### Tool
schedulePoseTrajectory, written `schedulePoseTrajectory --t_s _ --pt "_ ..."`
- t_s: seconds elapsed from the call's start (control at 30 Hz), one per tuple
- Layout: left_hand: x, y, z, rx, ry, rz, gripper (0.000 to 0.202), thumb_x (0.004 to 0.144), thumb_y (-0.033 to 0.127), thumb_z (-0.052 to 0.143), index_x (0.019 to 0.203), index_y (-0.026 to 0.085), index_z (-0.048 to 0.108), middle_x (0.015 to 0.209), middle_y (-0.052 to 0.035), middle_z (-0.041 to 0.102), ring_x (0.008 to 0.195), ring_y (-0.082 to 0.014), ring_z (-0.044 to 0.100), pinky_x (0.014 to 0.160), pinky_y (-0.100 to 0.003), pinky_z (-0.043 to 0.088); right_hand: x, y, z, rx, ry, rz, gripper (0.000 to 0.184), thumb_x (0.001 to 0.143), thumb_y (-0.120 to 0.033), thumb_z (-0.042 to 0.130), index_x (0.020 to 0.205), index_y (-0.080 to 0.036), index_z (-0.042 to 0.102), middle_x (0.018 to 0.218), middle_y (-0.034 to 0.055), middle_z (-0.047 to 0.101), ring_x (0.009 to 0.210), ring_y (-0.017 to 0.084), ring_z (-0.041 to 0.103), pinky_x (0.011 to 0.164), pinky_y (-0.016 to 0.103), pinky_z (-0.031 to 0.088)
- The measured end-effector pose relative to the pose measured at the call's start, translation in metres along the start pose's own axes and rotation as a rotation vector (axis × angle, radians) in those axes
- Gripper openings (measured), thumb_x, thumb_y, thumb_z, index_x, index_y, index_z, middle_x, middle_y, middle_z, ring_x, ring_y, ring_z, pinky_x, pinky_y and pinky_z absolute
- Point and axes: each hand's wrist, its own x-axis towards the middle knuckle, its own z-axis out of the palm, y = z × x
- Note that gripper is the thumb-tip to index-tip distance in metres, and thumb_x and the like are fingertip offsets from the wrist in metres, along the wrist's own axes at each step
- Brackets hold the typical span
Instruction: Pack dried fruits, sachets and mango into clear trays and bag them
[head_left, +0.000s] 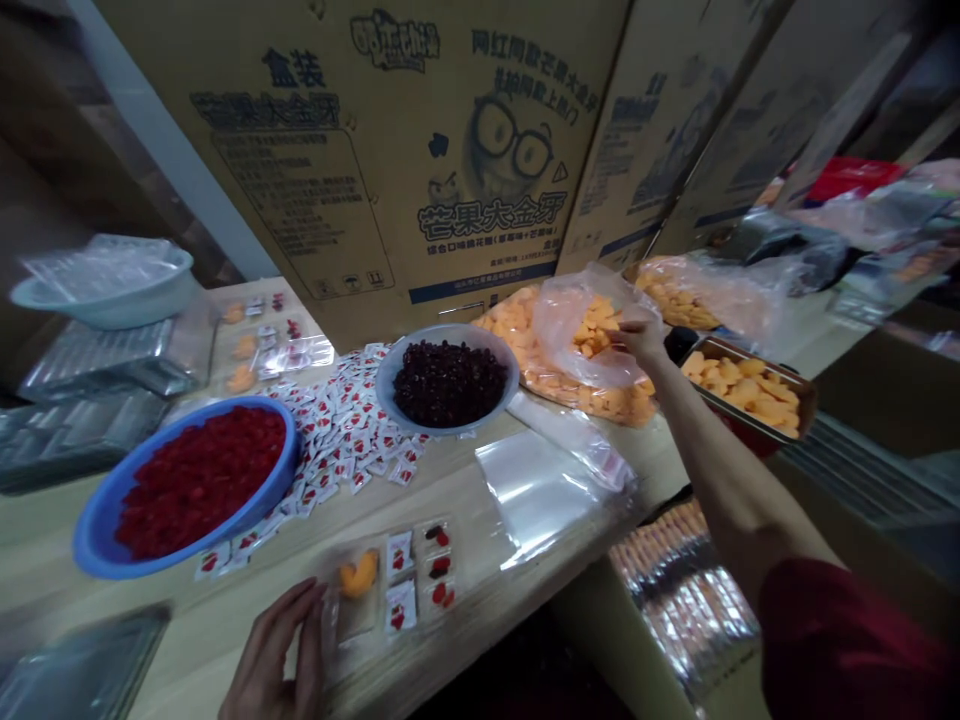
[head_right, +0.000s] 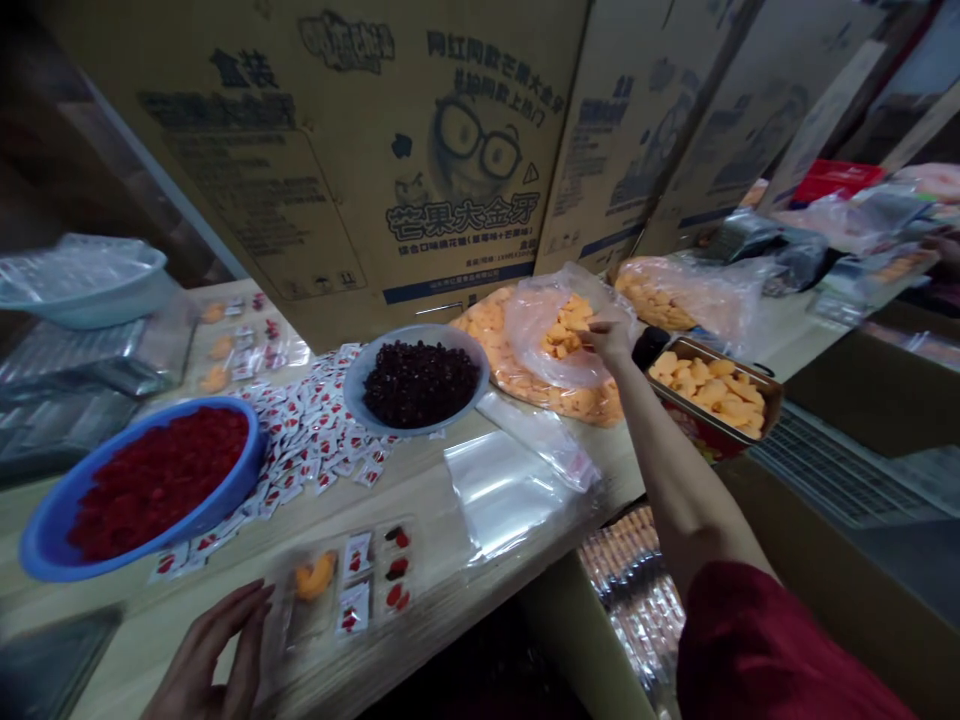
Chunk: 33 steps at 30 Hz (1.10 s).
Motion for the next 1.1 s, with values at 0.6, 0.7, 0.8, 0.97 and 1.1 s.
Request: schedulePoseTrajectory --t_s 0.6,0.7,0.8,0.97,1.1 --pt "-0.004 0.038 0.009 -0.641 -0.047 -0.407 0.025 0.088 0.036 0.063 0.104 0.016 0.067 0.096 -0.0060 0.073 0.082 -0.0163 0.066 0.077 -0.027 0.052 -0.420 -0.138 0.211 0.965 -0.924 0.593 0.041 0.057 -0.049 0.089 0.081 -0.019 0.075 0.083 0.0023 0.075 0.076 0.020 0.071 0.083 0.041 0.060" --pt "0.000 0.015 -0.010 -0.575 -0.100 -0.366 0.024 0.088 0.033 0.061 0.104 0.016 0.068 0.097 -0.0065 0.074 0.083 -0.0171 0.067 0.076 -0.027 0.052 -0.412 -0.131 0.209 0.855 -0.936 0.479 0.040 0.062 -0.045 0.088 0.090 -0.019 0.078 0.090 0.0049 0.076 0.084 0.022 0.071 0.087 0.043 0.058" --pt "0.013 -0.001 -0.024 -0.424 -0.332 -0.281 0.021 0.087 0.027 0.059 0.100 0.016 0.072 0.094 -0.0058 0.075 0.082 -0.0180 0.067 0.075 -0.028 0.051 -0.396 -0.119 0.197 0.691 -0.860 0.222 0.030 0.073 -0.042 0.081 0.094 -0.020 0.077 0.100 0.0069 0.074 0.094 0.024 0.069 0.091 0.041 0.056" --pt "0.032 -0.013 -0.017 -0.165 -0.635 -0.070 0.021 0.083 0.015 0.056 0.089 0.019 0.075 0.088 -0.0038 0.075 0.083 -0.0193 0.067 0.077 -0.028 0.048 -0.398 -0.106 0.198 0.431 -0.863 -0.332 0.022 0.089 -0.034 0.066 0.107 -0.025 0.075 0.114 0.0099 0.069 0.109 0.026 0.065 0.100 0.047 0.052" --pt "0.029 -0.013 -0.005 -0.121 -0.523 -0.018 0.017 0.087 0.016 0.057 0.095 0.017 0.071 0.095 -0.0065 0.070 0.088 -0.0198 0.064 0.080 -0.030 0.049 -0.411 -0.100 0.214 0.328 -0.880 -0.515 0.026 0.094 -0.029 0.060 0.118 -0.027 0.071 0.133 0.0101 0.062 0.125 0.028 0.057 0.107 0.052 0.046"
